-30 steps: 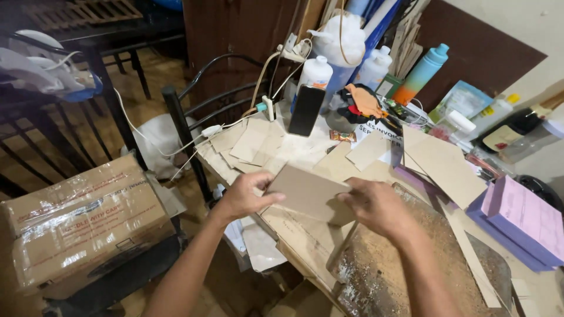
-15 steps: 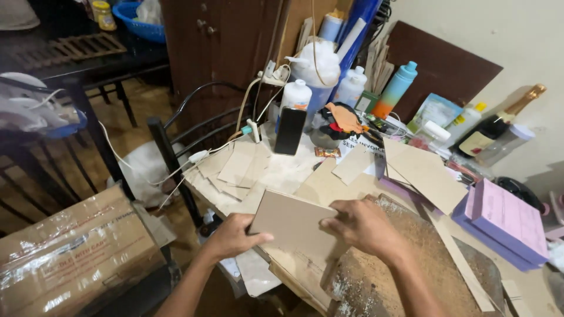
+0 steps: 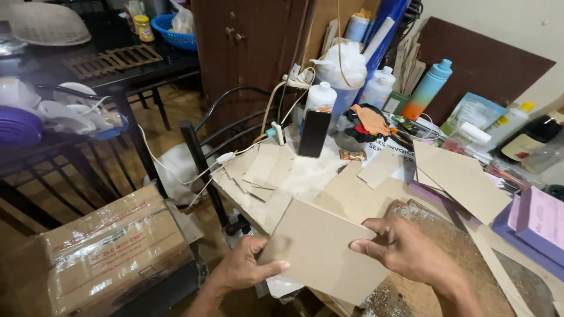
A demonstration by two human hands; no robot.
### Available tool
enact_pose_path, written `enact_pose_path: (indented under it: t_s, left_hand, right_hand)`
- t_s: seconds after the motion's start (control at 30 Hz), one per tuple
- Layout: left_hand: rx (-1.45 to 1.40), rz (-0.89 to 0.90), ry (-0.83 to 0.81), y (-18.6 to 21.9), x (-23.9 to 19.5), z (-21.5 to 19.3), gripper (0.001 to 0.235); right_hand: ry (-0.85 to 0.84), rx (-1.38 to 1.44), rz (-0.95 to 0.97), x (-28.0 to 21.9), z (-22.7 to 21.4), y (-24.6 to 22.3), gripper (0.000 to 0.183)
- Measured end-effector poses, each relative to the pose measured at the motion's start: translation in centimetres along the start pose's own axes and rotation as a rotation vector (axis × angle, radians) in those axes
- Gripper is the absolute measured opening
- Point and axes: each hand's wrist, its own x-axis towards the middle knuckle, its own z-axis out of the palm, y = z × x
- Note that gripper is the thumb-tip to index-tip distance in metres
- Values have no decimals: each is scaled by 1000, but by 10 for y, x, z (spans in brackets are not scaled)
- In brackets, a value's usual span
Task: The person uses a utility knife to cut rectangular pieces of cardboard on a cutting mat. They repeatedly trim the edges of the cardboard, occasionally measure with a ruler, and inspect the cut edges by holding the pieces up.
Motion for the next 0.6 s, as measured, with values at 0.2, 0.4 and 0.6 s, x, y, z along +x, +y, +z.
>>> enact_pose_path:
  t_s: [0.2,0.4,0.6]
  left_hand:
    - [-38,-5,-5,4,-4,1,53]
    - [-246,134,263,-2,13,9,45]
    - [-257,127,540,92,74,35,25]
  right_hand:
    - [-40,156,-72,-1,1,4,29]
    - [32,271,-94,18,16,22,39]
    - [307,874,-573,69,68,46,9]
